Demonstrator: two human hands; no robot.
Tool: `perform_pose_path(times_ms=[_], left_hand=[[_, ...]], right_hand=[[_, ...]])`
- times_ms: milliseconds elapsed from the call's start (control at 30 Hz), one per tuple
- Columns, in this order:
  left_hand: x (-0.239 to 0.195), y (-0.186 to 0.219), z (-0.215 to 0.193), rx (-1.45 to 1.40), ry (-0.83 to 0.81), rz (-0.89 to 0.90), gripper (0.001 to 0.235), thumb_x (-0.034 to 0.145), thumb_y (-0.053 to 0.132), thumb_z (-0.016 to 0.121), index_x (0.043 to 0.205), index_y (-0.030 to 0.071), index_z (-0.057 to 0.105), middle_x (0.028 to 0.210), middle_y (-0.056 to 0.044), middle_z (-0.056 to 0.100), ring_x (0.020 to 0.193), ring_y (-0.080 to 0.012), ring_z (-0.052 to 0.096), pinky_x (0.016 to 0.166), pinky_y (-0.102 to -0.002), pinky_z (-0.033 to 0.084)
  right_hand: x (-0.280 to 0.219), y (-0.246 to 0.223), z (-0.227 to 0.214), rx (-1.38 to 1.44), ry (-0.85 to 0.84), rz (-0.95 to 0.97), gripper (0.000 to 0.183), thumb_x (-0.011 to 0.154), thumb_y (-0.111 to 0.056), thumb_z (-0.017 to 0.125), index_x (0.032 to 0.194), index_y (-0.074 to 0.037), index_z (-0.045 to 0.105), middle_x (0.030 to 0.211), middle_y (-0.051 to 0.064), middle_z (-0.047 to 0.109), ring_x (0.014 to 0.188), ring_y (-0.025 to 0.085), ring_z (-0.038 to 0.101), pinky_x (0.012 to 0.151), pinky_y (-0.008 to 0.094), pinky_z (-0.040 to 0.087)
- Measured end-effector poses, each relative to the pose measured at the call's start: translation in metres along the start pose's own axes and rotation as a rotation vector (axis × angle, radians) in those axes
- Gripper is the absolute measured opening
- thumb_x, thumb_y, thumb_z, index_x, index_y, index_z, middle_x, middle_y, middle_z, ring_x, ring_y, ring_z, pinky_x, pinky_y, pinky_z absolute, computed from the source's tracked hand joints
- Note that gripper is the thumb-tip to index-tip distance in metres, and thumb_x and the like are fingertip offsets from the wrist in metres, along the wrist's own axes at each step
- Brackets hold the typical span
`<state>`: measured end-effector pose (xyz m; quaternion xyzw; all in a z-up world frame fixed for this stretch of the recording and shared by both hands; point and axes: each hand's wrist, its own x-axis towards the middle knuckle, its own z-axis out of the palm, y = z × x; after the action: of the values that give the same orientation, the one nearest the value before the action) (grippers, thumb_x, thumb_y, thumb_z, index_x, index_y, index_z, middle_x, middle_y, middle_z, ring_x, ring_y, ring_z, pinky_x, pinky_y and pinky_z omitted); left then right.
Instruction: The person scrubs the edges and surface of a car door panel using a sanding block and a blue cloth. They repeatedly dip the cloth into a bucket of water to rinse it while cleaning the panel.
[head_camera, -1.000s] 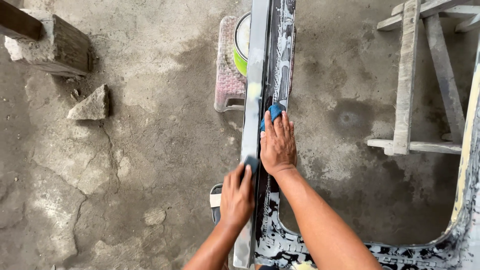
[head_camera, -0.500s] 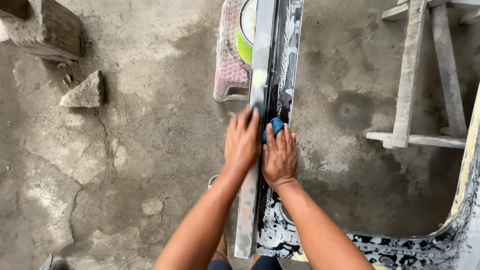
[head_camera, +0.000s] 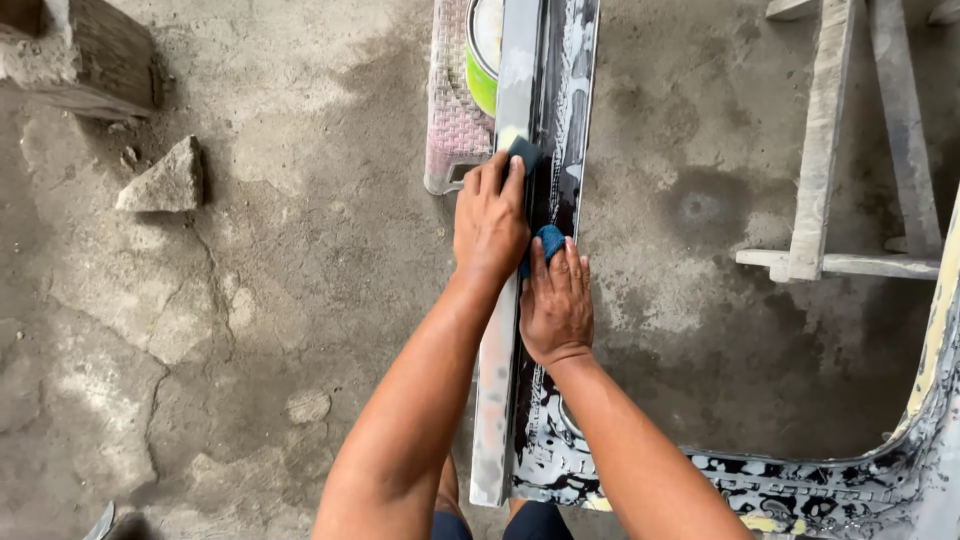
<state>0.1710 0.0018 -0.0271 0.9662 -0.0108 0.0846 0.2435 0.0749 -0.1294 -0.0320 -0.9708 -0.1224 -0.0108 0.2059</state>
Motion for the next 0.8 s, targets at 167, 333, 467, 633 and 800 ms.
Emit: perform_pose_path(times_ms=[167, 333, 467, 633, 800], left_hand=[[-0.082, 0.016, -0.046, -0.128, -0.032, -0.001, 0.059, 0.085, 0.013, 0.07, 0.141, 0.0, 0.056, 0.143, -0.019, 0.053, 0.125, -0.0397, 0.052, 0.107, -0.047, 0.044], [-0.118, 0.009, -0.037, -0.108, -0.053, -0.026, 0.052, 0.092, 0.012, 0.068, 0.142, 0.003, 0.057, 0.145, -0.019, 0.053, 0.123, -0.0396, 0.053, 0.106, -0.048, 0.044], [-0.026, -0.003, -0.019, -0.066, -0.019, 0.035, 0.06, 0.085, 0.008, 0.064, 0.144, 0.001, 0.055, 0.146, -0.017, 0.052, 0.123, -0.0397, 0.053, 0.105, -0.047, 0.046], [0.037, -0.007, -0.005, -0.017, -0.045, 0.009, 0.058, 0.087, 0.001, 0.059, 0.145, 0.003, 0.055, 0.147, -0.014, 0.054, 0.125, -0.0366, 0.054, 0.101, -0.043, 0.047], [-0.065, 0.011, -0.046, -0.13, -0.03, 0.01, 0.058, 0.088, 0.006, 0.063, 0.145, 0.0, 0.052, 0.143, -0.021, 0.054, 0.122, -0.0427, 0.052, 0.106, -0.048, 0.045]], right_hand=[[-0.003, 0.002, 0.004, -0.005, -0.002, -0.004, 0.061, 0.101, -0.026, 0.05, 0.158, -0.005, 0.039, 0.156, 0.027, 0.044, 0.15, 0.044, 0.034, 0.125, 0.055, 0.022], [0.0, 0.0, -0.002, 0.01, -0.02, 0.012, 0.061, 0.101, -0.026, 0.049, 0.157, -0.005, 0.039, 0.155, 0.026, 0.043, 0.15, 0.045, 0.034, 0.125, 0.055, 0.022], [-0.001, 0.002, 0.001, 0.005, -0.009, -0.004, 0.063, 0.099, -0.024, 0.051, 0.158, -0.006, 0.04, 0.155, 0.027, 0.044, 0.149, 0.045, 0.035, 0.125, 0.055, 0.022], [-0.001, -0.001, -0.005, -0.002, 0.001, -0.011, 0.064, 0.097, -0.022, 0.054, 0.158, -0.006, 0.04, 0.153, 0.026, 0.045, 0.149, 0.045, 0.036, 0.125, 0.055, 0.023], [-0.001, 0.001, -0.001, -0.015, 0.013, -0.007, 0.062, 0.099, -0.022, 0.054, 0.157, -0.005, 0.041, 0.155, 0.025, 0.045, 0.149, 0.044, 0.036, 0.125, 0.055, 0.024]])
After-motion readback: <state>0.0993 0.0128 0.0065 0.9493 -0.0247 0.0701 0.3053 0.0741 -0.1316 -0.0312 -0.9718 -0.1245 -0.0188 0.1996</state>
